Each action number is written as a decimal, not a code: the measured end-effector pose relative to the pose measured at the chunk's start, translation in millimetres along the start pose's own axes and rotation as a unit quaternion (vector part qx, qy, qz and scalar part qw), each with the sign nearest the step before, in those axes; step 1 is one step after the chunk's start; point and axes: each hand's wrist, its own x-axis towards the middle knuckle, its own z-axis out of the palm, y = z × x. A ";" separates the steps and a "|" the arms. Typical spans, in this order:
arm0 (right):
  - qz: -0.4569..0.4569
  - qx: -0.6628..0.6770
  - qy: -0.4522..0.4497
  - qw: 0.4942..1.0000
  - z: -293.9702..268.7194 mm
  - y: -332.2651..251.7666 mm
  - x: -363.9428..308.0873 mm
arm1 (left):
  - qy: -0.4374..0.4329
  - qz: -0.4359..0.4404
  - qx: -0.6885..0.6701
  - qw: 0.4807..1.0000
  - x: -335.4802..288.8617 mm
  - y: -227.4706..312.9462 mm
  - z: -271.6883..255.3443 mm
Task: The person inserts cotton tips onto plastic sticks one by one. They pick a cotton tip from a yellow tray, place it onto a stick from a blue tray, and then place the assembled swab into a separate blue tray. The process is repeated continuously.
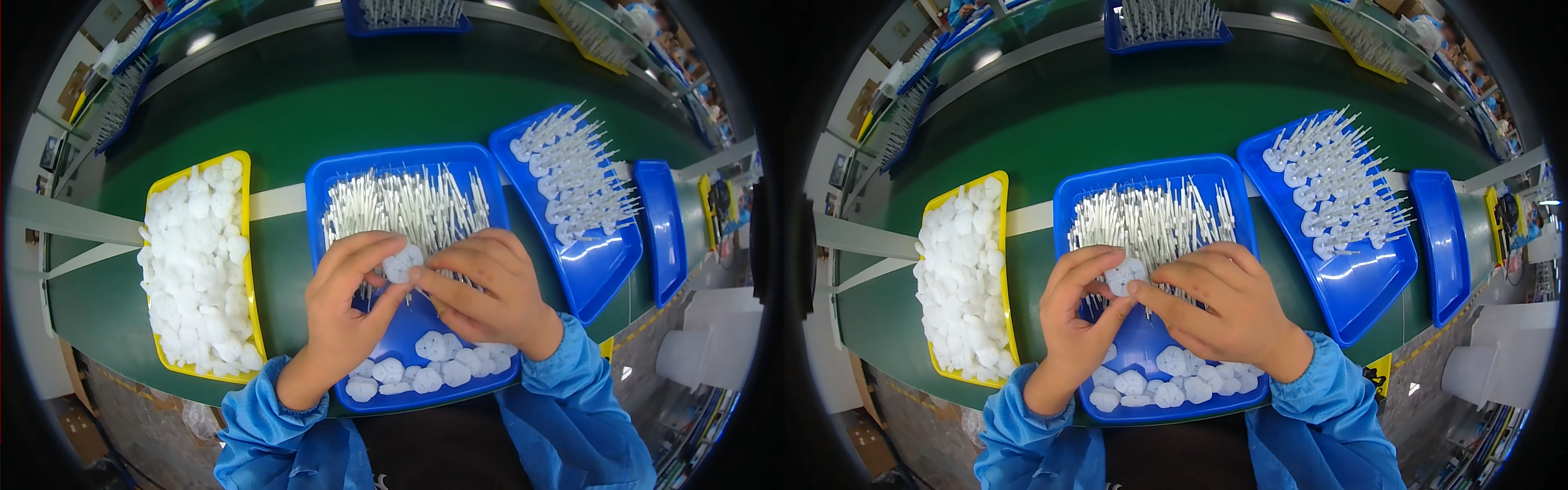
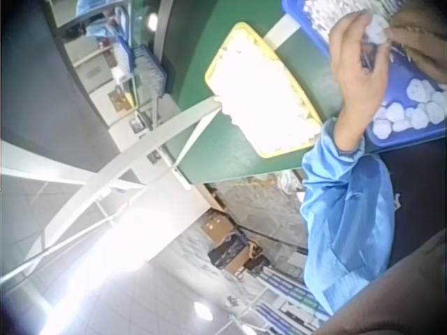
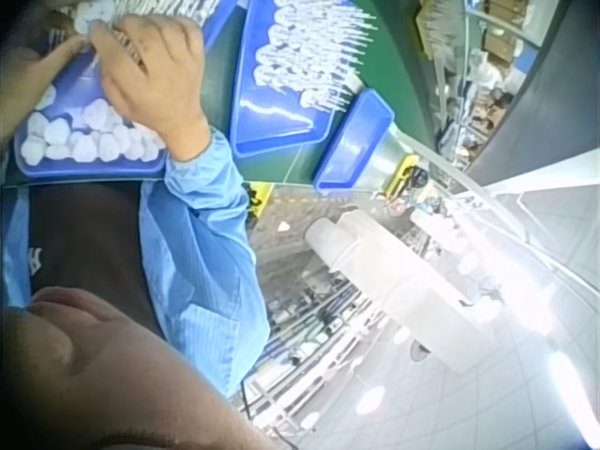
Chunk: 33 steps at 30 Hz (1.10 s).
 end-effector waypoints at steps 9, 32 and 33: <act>0.055 -0.031 0.011 0.998 -1.4 9.5 3.5 | -0.027 0.005 0.007 1.000 0.7 2.6 -0.7; -0.094 -0.152 -0.201 0.963 -14.9 16.1 5.6 | -0.016 -0.140 -0.166 0.976 -3.6 -7.5 1.8; -0.091 -0.151 -0.199 0.964 -16.2 18.4 6.7 | -0.008 -0.142 -0.166 0.976 -2.9 -6.9 1.0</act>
